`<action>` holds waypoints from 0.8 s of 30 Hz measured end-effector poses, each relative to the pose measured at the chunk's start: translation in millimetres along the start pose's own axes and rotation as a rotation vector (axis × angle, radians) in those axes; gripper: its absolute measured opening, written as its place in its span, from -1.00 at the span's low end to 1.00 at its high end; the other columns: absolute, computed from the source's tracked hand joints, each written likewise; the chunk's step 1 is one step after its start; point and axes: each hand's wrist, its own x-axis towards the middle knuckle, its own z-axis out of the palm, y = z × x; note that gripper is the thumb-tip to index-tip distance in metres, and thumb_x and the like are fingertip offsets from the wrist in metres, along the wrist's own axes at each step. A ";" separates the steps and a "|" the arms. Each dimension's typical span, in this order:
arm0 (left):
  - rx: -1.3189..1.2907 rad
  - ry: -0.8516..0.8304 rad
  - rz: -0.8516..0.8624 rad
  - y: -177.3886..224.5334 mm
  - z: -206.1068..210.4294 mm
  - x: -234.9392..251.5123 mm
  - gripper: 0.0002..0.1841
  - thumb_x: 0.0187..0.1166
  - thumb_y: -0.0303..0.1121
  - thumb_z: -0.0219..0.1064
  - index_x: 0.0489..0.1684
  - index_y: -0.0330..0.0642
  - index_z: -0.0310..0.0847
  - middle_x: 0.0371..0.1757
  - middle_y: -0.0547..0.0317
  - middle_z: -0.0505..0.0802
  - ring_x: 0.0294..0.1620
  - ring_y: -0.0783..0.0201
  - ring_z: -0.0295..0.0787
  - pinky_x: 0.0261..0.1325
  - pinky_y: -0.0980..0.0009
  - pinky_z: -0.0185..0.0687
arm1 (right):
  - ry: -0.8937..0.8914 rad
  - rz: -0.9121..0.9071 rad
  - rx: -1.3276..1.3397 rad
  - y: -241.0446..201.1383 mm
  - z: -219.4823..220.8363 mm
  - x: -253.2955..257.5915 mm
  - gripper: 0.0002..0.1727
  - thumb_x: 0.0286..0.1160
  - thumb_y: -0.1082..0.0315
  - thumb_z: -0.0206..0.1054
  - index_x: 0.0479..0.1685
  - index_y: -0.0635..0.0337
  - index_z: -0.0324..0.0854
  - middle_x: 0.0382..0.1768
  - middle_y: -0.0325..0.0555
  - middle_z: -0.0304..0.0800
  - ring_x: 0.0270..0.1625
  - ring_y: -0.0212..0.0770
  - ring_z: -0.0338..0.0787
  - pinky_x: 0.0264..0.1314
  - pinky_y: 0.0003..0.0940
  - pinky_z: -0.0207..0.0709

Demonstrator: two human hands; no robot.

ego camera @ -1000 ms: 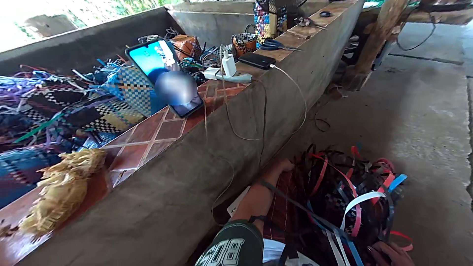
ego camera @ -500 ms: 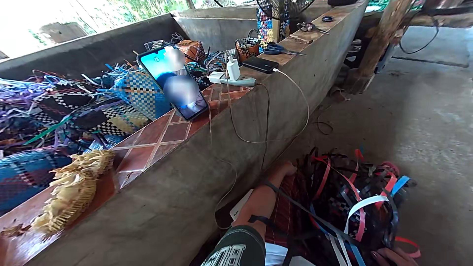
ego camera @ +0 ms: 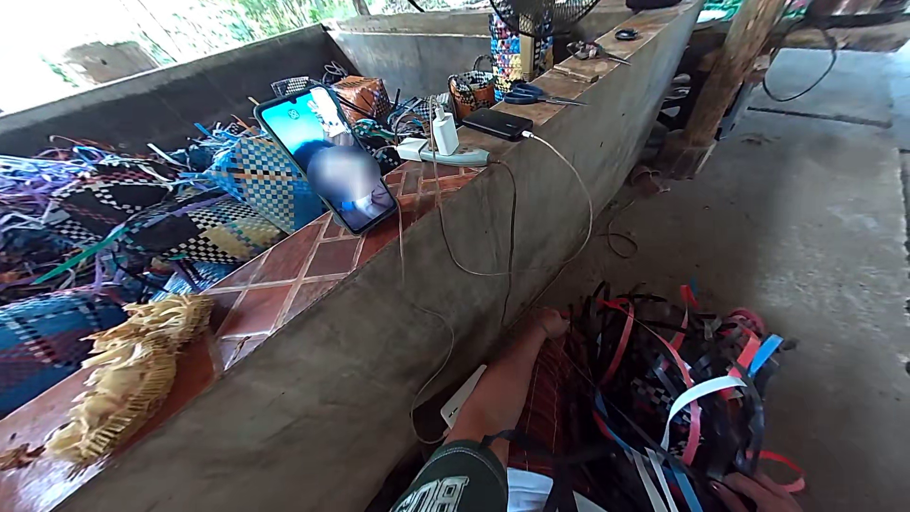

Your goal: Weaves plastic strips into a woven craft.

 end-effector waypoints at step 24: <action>0.004 0.047 0.002 -2.8 4.8 4.8 -0.38 0.83 0.16 -0.08 0.40 -0.14 0.69 0.51 -0.14 0.70 0.59 -0.13 0.57 0.50 -0.31 0.46 | 0.077 -0.050 0.042 5.3 6.4 -1.6 -0.68 0.59 0.29 0.37 -0.09 0.47 0.81 0.04 0.51 0.75 0.28 0.49 0.66 0.46 0.32 0.40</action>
